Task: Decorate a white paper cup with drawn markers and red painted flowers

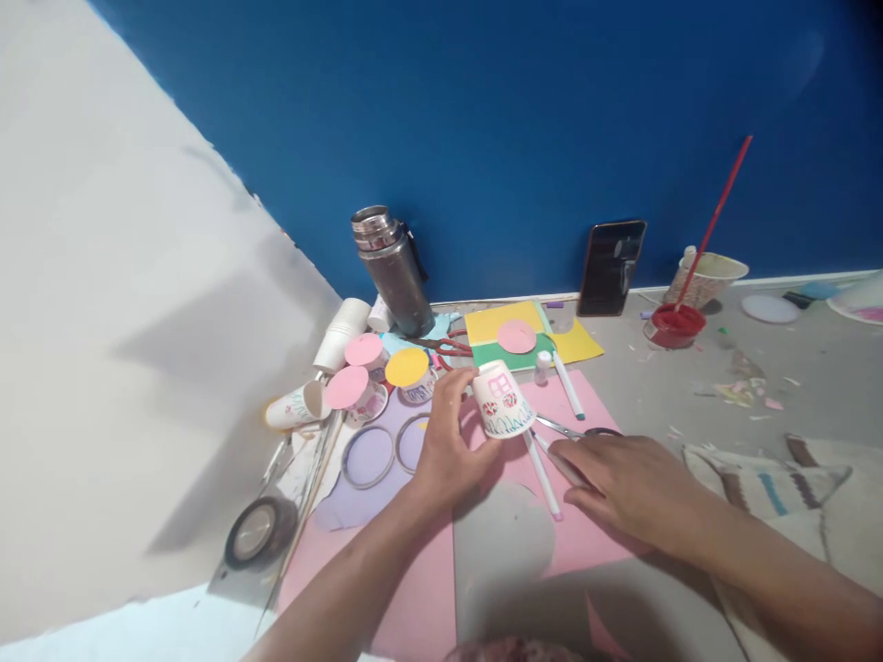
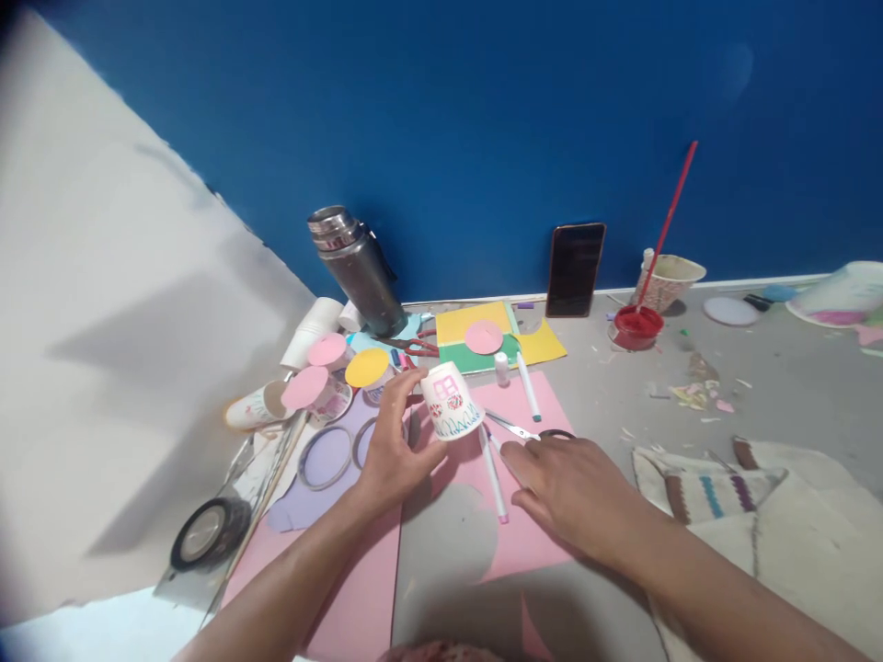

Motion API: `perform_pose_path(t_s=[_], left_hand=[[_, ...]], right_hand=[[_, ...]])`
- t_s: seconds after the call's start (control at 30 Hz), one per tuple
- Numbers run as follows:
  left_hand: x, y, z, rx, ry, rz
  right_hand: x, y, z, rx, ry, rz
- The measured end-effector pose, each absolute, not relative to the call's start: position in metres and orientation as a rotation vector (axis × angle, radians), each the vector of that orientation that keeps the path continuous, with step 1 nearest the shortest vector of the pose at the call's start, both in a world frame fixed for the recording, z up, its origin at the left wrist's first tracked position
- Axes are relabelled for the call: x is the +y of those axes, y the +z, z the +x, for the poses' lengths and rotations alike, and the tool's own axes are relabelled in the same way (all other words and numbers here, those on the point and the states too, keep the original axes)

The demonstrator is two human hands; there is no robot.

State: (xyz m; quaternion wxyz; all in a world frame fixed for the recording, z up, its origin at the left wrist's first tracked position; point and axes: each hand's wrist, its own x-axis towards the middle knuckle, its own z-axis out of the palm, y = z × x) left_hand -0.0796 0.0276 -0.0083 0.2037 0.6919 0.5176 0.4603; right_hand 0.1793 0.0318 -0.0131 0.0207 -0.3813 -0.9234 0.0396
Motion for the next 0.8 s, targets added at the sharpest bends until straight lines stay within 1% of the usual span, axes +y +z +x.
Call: perform_pose_path(t_s=[0.27,0.43,0.53,0.6,0.73,0.8], left_hand=[[0.023,0.005,-0.079,1.425,1.23,1.638],[0.026,-0.004,-0.082,1.478,1.301,1.787],[0.026,-0.011,-0.084,1.483,1.313,1.869],[0.027,-0.014,-0.085,1.477,1.297,1.879],[0.027,-0.013,-0.085,1.469,1.283,1.845],[0.026,-0.011,-0.086,1.461,1.275,1.845]], right_hand=[[0.032,-0.021,0.184,-2.751,0.165,-1.098],[0.035,-0.006,0.189,-2.507,0.41,-0.96],[0.035,-0.001,0.188,-2.458,0.545,-0.874],[0.036,-0.003,0.186,-2.434,0.516,-0.856],[0.04,-0.008,0.186,-2.32,0.346,-0.844],[0.041,-0.008,0.187,-2.26,0.325,-0.814]])
